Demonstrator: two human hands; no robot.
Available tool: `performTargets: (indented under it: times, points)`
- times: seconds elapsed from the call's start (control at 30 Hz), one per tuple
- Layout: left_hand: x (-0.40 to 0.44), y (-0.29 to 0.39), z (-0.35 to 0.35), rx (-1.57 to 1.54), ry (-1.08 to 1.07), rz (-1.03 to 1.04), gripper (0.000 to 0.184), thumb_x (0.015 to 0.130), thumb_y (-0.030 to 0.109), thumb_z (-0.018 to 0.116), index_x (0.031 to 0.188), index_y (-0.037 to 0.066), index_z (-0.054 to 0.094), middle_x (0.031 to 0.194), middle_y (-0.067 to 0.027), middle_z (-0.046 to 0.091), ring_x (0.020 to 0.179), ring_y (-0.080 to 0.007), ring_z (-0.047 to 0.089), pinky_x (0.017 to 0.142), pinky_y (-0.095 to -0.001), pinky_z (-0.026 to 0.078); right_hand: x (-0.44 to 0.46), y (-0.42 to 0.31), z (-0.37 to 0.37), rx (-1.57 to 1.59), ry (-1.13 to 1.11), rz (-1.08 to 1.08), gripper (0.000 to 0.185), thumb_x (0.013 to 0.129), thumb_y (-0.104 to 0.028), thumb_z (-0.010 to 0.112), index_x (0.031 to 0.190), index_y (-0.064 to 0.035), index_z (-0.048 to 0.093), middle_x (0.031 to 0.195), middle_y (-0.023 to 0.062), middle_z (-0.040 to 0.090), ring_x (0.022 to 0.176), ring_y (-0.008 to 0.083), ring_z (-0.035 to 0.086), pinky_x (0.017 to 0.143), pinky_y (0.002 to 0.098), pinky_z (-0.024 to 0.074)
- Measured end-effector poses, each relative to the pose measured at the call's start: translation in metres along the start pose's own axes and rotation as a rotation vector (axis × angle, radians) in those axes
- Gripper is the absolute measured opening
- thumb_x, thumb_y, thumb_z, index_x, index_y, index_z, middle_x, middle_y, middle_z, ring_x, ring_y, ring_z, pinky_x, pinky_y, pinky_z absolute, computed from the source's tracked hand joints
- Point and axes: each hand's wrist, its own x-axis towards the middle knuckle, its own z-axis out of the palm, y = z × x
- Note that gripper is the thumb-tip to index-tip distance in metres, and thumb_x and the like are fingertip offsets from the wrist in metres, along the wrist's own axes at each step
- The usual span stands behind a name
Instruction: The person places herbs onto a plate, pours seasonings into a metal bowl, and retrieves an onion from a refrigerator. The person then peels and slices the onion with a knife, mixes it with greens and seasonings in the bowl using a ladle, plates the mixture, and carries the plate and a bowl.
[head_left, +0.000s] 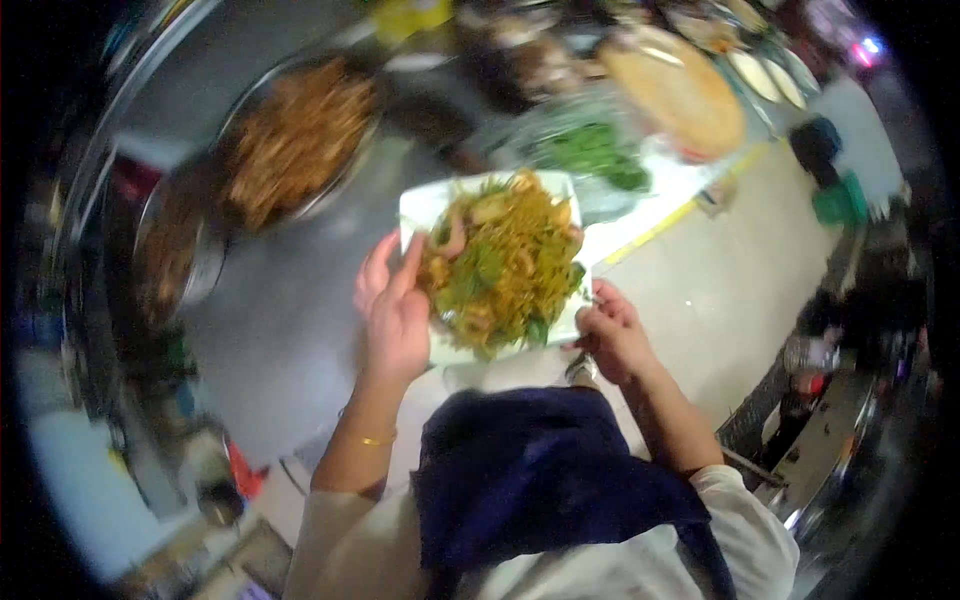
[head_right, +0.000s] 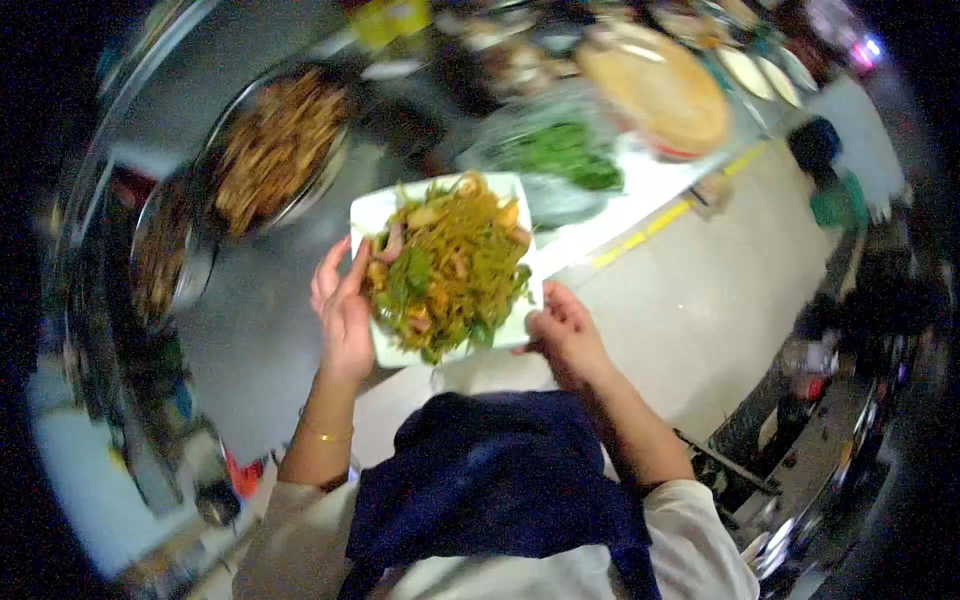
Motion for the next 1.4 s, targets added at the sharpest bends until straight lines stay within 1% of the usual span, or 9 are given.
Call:
performTargets:
  times: [0.03, 0.33, 0.37, 0.47, 0.6, 0.93, 1.17, 1.33, 1.4]
  points:
    - [0.007, -0.005, -0.008, 0.031, -0.033, 0.038, 0.056, 0.075, 0.008, 0.042, 0.129, 0.008, 0.054, 0.137, -0.0144, 0.042, 0.131, -0.0347, 0.030, 0.108, -0.0428, 0.018, -0.001, 0.010, 0.004, 0.047, 0.015, -0.023, 0.030, 0.086, -0.004, 0.054, 0.115, -0.0054, 0.047, 0.093, 0.0056, 0.061, 0.075, 0.0134, 0.062, 0.065, 0.0322, 0.0589]
    - [0.052, -0.054, 0.016, -0.406, 0.059, -0.006, 0.009, 0.084, 0.007, 0.059, 0.082, 0.008, 0.068, 0.131, -0.0094, 0.051, 0.122, -0.0285, 0.044, 0.102, -0.0403, 0.030, -0.005, 0.014, 0.010, 0.163, 0.135, -0.065, 0.031, 0.085, -0.003, 0.051, 0.116, -0.0027, 0.048, 0.096, 0.0071, 0.063, 0.073, 0.0146, 0.064, 0.061, 0.0290, 0.0576]
    - [0.053, -0.052, 0.027, -0.719, 0.091, -0.162, 0.012, 0.081, -0.001, 0.063, 0.090, 0.008, 0.062, 0.129, -0.0098, 0.052, 0.119, -0.0259, 0.047, 0.100, -0.0408, 0.035, -0.009, 0.010, 0.008, 0.150, 0.150, -0.069, 0.031, 0.085, -0.003, 0.051, 0.116, -0.0028, 0.048, 0.096, 0.0071, 0.064, 0.073, 0.0147, 0.064, 0.061, 0.0288, 0.0573]
    - [0.054, -0.073, 0.055, -1.226, 0.034, -0.516, 0.030, 0.094, 0.024, 0.055, 0.118, 0.007, 0.053, 0.130, -0.0127, 0.051, 0.121, -0.0232, 0.046, 0.104, -0.0431, 0.033, -0.010, 0.014, 0.009, 0.120, 0.193, -0.079, 0.031, 0.084, -0.003, 0.051, 0.115, -0.0031, 0.049, 0.094, 0.0074, 0.064, 0.073, 0.0157, 0.064, 0.060, 0.0296, 0.0568]
    - [0.068, -0.051, 0.052, -1.957, -0.747, -0.790, 0.071, 0.096, 0.057, 0.021, 0.144, 0.006, 0.026, 0.143, -0.0091, 0.040, 0.132, -0.0283, 0.036, 0.111, -0.0449, 0.025, -0.005, 0.007, 0.005, 0.082, 0.192, -0.111, 0.030, 0.083, -0.003, 0.052, 0.112, -0.0032, 0.050, 0.092, 0.0079, 0.064, 0.073, 0.0170, 0.065, 0.060, 0.0299, 0.0568]
    - [0.046, -0.019, 0.026, -2.053, -0.750, -0.916, 0.067, 0.093, 0.061, 0.023, 0.140, 0.016, 0.035, 0.135, -0.0051, 0.047, 0.126, -0.0265, 0.042, 0.105, -0.0488, 0.034, -0.027, -0.014, 0.009, 0.015, 0.100, -0.052, 0.034, 0.086, -0.007, 0.056, 0.119, -0.0025, 0.051, 0.098, 0.0084, 0.064, 0.078, 0.0161, 0.065, 0.064, 0.0329, 0.0584]
    - [0.035, -0.005, 0.034, -2.236, -0.433, -0.607, 0.069, 0.090, 0.063, 0.033, 0.143, 0.018, 0.030, 0.146, -0.0079, 0.032, 0.131, -0.0327, 0.034, 0.104, -0.0548, 0.033, 0.054, -0.116, -0.035, -0.875, 0.183, -0.587, 0.027, 0.093, -0.021, 0.053, 0.085, 0.0011, 0.065, 0.078, 0.0069, 0.066, 0.068, 0.0108, 0.059, 0.060, 0.0274, 0.0484]
    - [0.028, 0.034, 0.019, -2.157, -0.244, -0.470, 0.051, 0.095, 0.054, 0.036, 0.131, 0.020, 0.046, 0.144, -0.0080, 0.036, 0.130, -0.0319, 0.036, 0.105, -0.0557, 0.031, 0.186, -0.245, 0.012, -1.338, 0.308, -1.264, 0.014, 0.088, -0.016, 0.052, 0.087, -0.0050, 0.060, 0.080, 0.0143, 0.062, 0.076, 0.0342, 0.060, 0.066, 0.0427, 0.0477]
    - [0.021, 0.016, 0.035, -2.252, -0.265, -0.433, 0.048, 0.094, 0.051, 0.041, 0.131, 0.021, 0.047, 0.143, -0.0073, 0.038, 0.129, -0.0318, 0.038, 0.104, -0.0566, 0.033, 0.242, -0.253, 0.013, -1.653, 0.427, -1.026, 0.018, 0.087, -0.017, 0.052, 0.092, -0.0048, 0.064, 0.084, 0.0179, 0.064, 0.081, 0.0344, 0.063, 0.069, 0.0418, 0.0502]
